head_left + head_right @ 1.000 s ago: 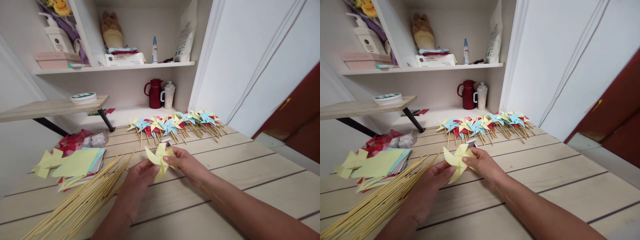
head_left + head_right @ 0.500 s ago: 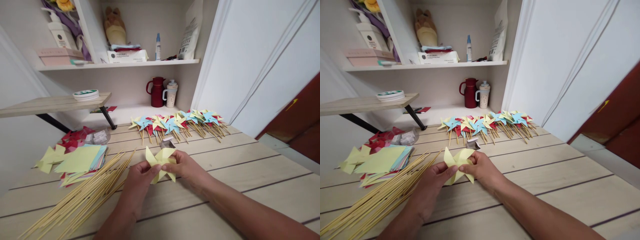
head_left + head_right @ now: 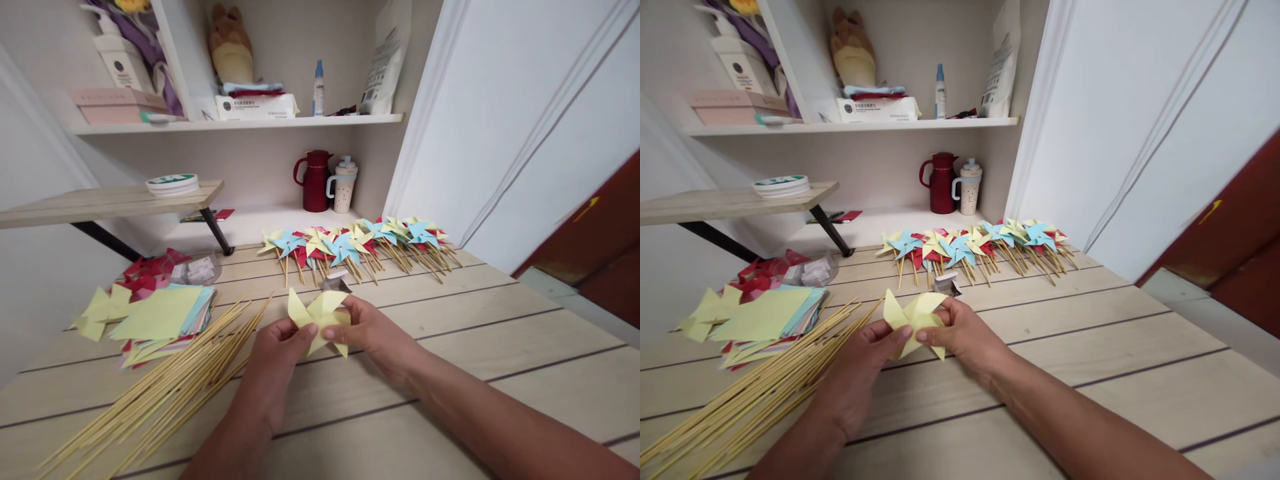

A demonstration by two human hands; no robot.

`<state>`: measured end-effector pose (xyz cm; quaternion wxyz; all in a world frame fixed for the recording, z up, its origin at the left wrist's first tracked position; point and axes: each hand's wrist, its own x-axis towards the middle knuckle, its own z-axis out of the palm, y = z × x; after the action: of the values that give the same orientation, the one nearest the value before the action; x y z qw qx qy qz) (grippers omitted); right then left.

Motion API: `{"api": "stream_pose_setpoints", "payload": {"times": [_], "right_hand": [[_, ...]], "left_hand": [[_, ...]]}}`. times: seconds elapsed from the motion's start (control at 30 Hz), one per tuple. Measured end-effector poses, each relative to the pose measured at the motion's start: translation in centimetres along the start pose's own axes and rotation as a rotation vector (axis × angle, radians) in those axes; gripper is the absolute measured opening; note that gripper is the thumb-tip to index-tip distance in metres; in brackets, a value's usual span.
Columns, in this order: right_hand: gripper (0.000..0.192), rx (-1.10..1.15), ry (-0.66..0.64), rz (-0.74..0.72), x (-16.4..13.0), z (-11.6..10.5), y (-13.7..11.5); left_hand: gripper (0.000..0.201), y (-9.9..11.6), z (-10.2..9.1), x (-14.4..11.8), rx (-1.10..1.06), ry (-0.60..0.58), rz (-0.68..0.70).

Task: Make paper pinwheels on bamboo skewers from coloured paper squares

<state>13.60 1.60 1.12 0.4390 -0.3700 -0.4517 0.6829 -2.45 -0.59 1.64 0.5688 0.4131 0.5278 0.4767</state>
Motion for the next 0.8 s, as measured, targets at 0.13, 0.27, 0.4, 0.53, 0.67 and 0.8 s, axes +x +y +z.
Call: {"api": "stream_pose_setpoints", "payload": {"times": [0.13,0.27,0.4,0.53,0.67,0.8], "right_hand": [[0.058,-0.015,-0.066,-0.031,0.1,0.13,0.19],[0.045,-0.074,-0.02,-0.048,0.28,-0.05,0.27],[0.042,-0.071,-0.003,-0.037,0.34,-0.28,0.12],[0.044,-0.059,-0.013,-0.029,0.33,-0.37,-0.03],[0.044,-0.075,-0.028,-0.024,0.29,-0.37,-0.09],[0.041,-0.099,-0.045,-0.013,0.31,-0.32,-0.02]], "left_hand": [[0.034,-0.25,-0.2,0.03,-0.061,-0.039,-0.028],[0.039,-0.25,-0.01,0.04,-0.113,-0.088,-0.05],[0.045,0.02,0.33,-0.07,-0.153,-0.132,-0.019],[0.048,0.03,0.35,-0.16,-0.135,-0.145,0.002],[0.046,-0.37,0.16,0.04,-0.111,-0.147,-0.007],[0.044,-0.65,0.01,0.27,-0.089,-0.13,-0.023]]}}
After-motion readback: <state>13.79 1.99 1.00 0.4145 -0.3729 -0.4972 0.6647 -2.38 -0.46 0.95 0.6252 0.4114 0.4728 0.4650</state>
